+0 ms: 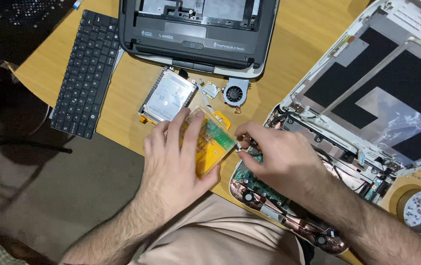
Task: The person disassembles a laptop by removing screws from the motherboard area using a screwdriver. They remove a RAM module and place it on the table, then continue unscrewing various components on the motherboard. The person works methodically across different sections of the exposed internal hardware.
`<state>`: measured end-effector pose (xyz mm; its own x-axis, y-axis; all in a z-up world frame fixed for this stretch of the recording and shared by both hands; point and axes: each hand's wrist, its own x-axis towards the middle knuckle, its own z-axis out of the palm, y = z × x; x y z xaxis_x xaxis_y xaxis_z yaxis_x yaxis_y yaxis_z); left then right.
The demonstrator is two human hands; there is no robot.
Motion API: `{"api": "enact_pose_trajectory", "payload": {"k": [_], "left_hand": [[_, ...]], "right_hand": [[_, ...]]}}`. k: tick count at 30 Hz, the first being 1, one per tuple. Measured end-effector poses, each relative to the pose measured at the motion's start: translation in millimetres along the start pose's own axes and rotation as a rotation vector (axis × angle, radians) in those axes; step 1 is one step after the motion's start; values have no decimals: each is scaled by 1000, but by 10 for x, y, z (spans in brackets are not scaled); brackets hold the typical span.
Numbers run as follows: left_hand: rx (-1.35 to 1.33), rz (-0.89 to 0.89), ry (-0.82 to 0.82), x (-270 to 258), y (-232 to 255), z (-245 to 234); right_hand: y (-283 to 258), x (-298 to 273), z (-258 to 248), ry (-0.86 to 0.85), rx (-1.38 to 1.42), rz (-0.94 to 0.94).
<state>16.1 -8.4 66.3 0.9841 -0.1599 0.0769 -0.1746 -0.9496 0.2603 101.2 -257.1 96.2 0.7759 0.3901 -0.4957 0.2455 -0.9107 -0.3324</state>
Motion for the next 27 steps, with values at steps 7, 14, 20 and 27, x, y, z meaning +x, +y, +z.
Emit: {"api": "enact_pose_trajectory", "payload": {"k": [7,14,20,27], "left_hand": [[-88,-31,72,-76,-18,11],[-4,-2,43,-63,2,-6],[23,15,26,-28,11,-18],[10,43,43,-47,-23,53]], "right_hand": [[-25,4,74,-22,61,14],[88,30,185,136,42,-114],[50,16,134,129,92,-157],[0,52,108,83,162,-194]]}}
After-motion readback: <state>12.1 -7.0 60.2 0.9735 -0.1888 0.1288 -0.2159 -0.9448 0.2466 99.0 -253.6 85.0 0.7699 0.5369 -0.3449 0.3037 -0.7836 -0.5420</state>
